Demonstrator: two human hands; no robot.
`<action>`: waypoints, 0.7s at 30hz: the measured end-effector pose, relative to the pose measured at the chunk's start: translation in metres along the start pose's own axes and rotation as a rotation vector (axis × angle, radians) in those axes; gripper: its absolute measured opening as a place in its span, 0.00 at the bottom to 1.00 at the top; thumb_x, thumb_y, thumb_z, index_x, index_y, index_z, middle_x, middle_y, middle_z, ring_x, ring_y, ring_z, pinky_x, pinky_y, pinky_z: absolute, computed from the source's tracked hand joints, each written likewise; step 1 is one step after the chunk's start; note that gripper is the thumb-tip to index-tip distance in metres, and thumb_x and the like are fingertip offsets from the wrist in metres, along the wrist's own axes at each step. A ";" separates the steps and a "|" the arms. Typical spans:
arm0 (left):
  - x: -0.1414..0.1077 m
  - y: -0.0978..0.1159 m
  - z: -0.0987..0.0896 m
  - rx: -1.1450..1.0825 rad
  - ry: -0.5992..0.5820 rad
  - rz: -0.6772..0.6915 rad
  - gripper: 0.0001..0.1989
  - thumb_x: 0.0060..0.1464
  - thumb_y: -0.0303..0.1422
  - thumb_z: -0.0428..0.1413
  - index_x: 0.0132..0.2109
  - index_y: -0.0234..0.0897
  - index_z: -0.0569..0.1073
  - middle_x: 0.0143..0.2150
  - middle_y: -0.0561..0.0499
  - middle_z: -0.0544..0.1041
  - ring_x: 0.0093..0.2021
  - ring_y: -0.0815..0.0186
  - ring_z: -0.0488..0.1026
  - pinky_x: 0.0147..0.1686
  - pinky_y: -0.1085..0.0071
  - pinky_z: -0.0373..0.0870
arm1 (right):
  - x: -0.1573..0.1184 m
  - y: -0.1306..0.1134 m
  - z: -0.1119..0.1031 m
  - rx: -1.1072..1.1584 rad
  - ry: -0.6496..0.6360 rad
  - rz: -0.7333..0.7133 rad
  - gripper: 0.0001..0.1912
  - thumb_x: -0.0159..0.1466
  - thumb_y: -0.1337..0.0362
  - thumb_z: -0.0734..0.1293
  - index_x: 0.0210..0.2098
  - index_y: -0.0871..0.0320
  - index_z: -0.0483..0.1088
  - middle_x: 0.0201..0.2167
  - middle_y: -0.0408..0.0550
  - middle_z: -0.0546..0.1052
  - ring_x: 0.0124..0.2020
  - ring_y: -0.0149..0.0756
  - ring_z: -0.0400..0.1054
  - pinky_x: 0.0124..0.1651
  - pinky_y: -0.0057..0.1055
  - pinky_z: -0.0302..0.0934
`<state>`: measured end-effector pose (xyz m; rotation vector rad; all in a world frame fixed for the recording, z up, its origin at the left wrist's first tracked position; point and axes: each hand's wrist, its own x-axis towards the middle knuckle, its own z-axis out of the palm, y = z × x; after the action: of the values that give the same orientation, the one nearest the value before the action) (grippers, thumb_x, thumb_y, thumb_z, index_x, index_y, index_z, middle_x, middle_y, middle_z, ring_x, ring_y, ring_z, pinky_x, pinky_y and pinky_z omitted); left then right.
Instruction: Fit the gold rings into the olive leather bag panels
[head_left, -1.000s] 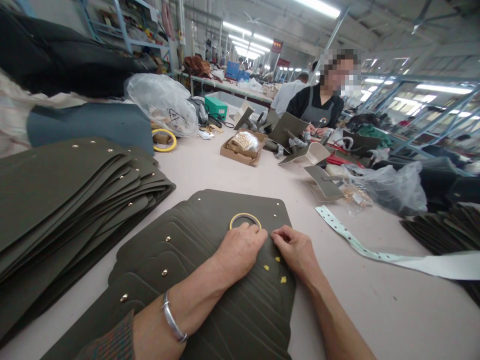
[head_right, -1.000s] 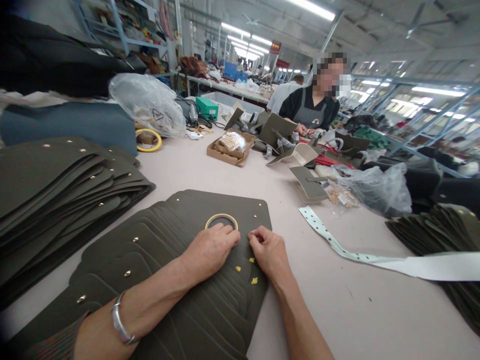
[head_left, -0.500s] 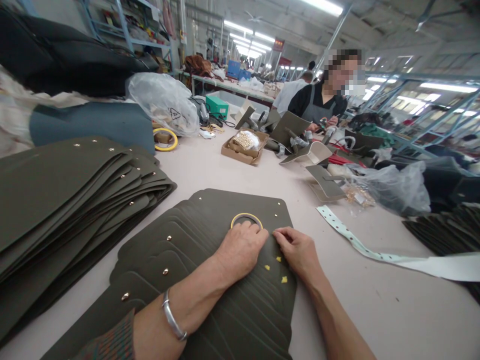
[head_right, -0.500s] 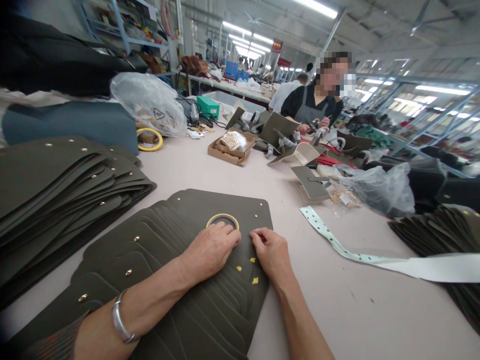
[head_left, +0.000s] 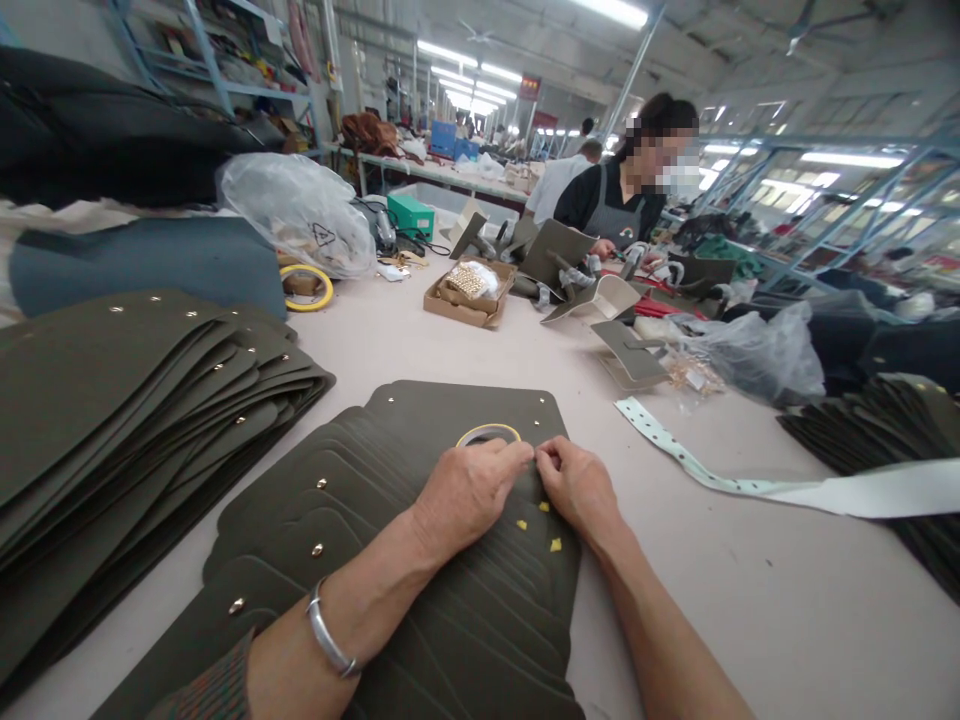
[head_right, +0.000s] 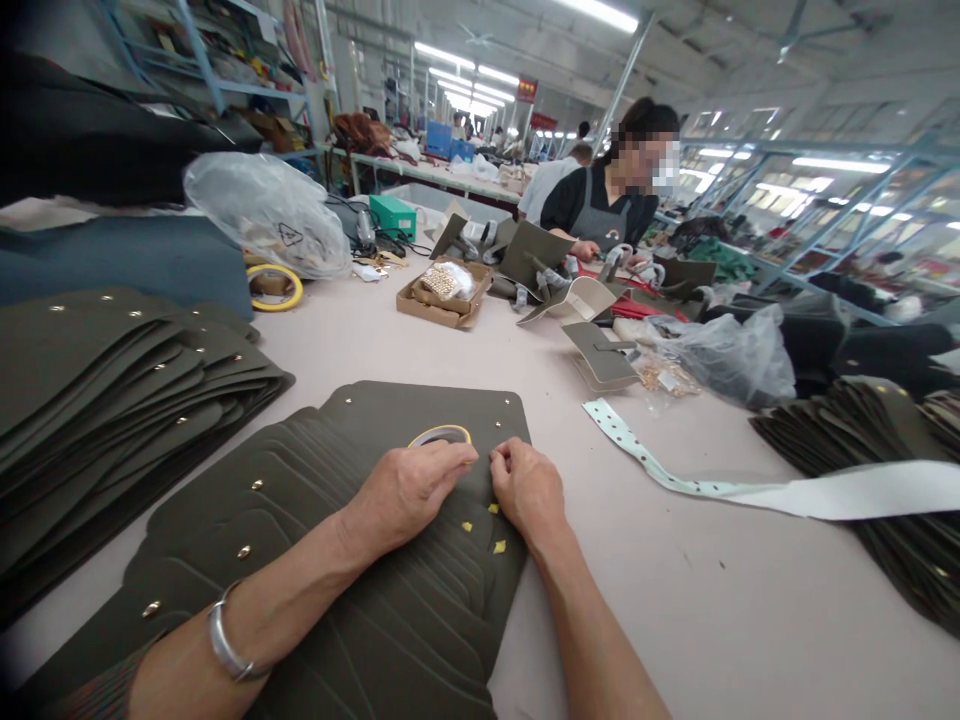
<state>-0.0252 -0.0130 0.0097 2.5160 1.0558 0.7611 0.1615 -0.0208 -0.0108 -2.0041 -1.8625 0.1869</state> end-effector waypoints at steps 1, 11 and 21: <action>0.000 -0.001 0.001 -0.018 0.032 0.010 0.11 0.65 0.31 0.46 0.50 0.41 0.69 0.44 0.51 0.77 0.45 0.67 0.74 0.47 0.70 0.71 | 0.000 0.002 0.000 0.005 0.006 0.009 0.10 0.62 0.62 0.61 0.30 0.55 0.73 0.26 0.46 0.78 0.28 0.36 0.70 0.31 0.29 0.57; 0.000 0.002 0.001 -0.083 0.063 -0.014 0.23 0.62 0.31 0.51 0.62 0.39 0.57 0.45 0.50 0.78 0.44 0.66 0.77 0.46 0.70 0.73 | -0.016 -0.002 -0.021 0.683 0.058 -0.148 0.11 0.62 0.58 0.65 0.41 0.56 0.75 0.38 0.48 0.79 0.38 0.38 0.73 0.40 0.32 0.66; 0.000 0.004 0.001 -0.109 -0.012 0.018 0.15 0.63 0.30 0.48 0.56 0.41 0.62 0.49 0.50 0.76 0.48 0.66 0.74 0.47 0.70 0.70 | -0.025 -0.015 -0.018 0.383 0.131 -0.359 0.08 0.63 0.66 0.60 0.31 0.55 0.70 0.27 0.44 0.75 0.28 0.31 0.69 0.33 0.28 0.63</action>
<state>-0.0223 -0.0152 0.0108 2.4381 0.9627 0.7859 0.1512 -0.0479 0.0073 -1.3753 -1.8964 0.2774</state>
